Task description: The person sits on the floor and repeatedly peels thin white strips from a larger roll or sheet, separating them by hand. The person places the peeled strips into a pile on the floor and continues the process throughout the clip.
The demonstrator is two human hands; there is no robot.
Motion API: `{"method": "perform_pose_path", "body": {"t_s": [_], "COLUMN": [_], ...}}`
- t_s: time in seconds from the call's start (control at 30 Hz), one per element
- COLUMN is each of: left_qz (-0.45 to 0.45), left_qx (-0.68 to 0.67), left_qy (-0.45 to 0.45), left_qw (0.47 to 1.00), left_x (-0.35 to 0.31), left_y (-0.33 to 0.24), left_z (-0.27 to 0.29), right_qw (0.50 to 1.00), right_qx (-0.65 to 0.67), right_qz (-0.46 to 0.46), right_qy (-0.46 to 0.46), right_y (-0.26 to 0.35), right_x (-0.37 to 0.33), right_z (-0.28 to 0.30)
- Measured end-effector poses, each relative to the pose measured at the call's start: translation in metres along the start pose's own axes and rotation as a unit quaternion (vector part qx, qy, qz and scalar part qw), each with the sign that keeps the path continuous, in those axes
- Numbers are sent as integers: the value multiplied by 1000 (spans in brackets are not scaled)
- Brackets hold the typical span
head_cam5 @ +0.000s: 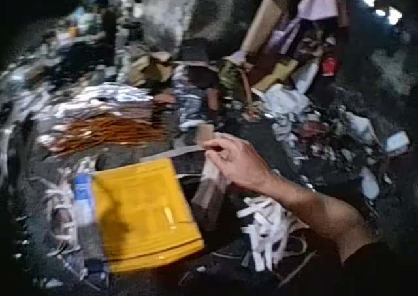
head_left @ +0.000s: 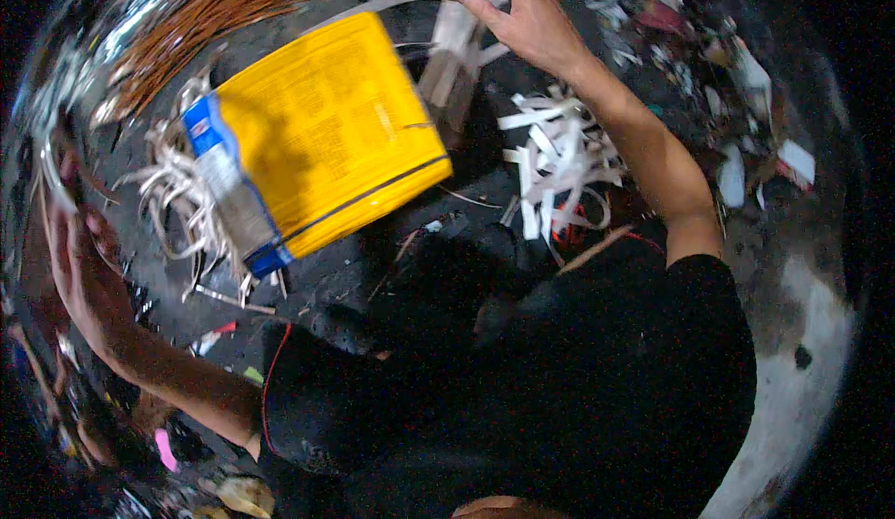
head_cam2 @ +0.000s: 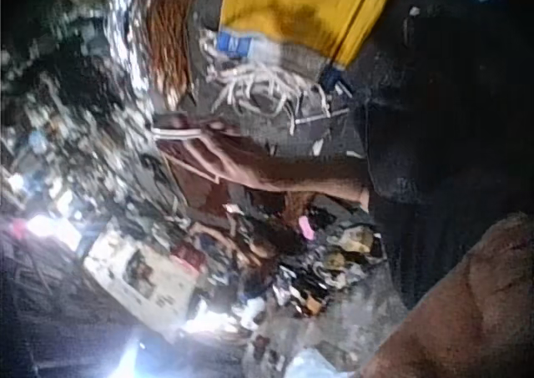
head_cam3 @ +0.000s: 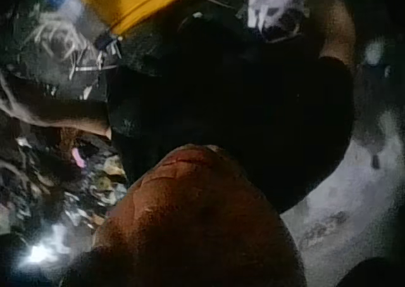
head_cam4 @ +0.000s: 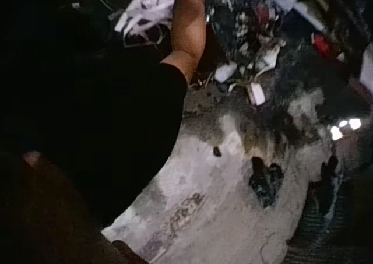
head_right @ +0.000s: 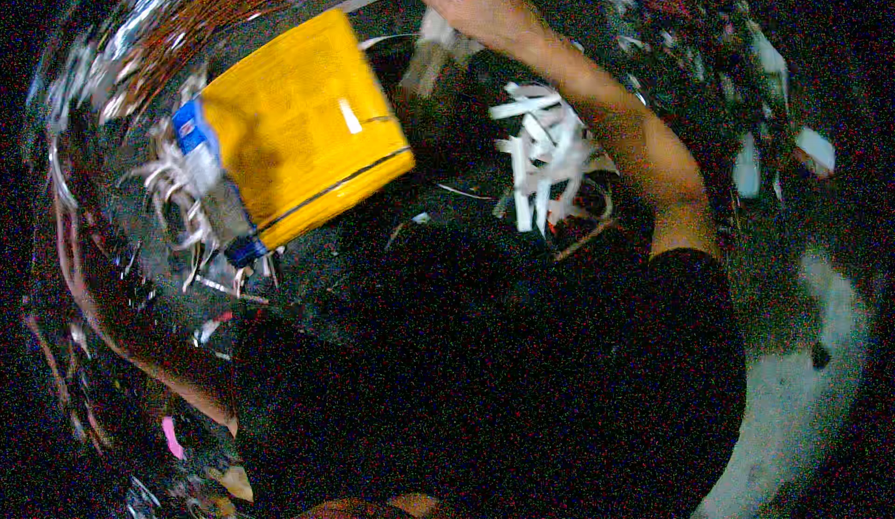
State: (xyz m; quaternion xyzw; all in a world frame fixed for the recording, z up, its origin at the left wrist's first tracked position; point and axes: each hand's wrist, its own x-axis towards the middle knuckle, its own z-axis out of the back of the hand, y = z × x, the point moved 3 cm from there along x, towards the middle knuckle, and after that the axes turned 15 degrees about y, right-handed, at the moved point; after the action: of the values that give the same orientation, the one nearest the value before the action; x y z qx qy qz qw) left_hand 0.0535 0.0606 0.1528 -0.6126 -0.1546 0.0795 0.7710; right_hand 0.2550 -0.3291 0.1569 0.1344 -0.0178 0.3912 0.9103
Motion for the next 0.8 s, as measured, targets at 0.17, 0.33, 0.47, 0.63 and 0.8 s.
{"method": "perform_pose_path", "body": {"t_s": [0.17, 0.33, 0.47, 0.63, 0.8], "left_qz": [96, 61, 38, 38, 56], "left_qx": [75, 23, -20, -108, -196], "left_qy": [74, 83, 58, 43, 166], "left_qw": [990, 994, 997, 993, 965], "left_x": [-23, -30, -32, -33, -39], "left_y": [102, 96, 90, 82, 43], "left_z": [-7, -41, -43, -65, -90], "right_qw": [967, 905, 917, 922, 871], "right_qx": [90, -92, -150, -165, -70], "right_qz": [-140, -152, -143, -99, -81], "right_qy": [194, 387, 341, 335, 480], "right_y": [-142, -226, -206, -196, -120], "right_x": [-132, -236, -219, -215, -137], "right_z": [-62, -179, -210, -185, -121]}}
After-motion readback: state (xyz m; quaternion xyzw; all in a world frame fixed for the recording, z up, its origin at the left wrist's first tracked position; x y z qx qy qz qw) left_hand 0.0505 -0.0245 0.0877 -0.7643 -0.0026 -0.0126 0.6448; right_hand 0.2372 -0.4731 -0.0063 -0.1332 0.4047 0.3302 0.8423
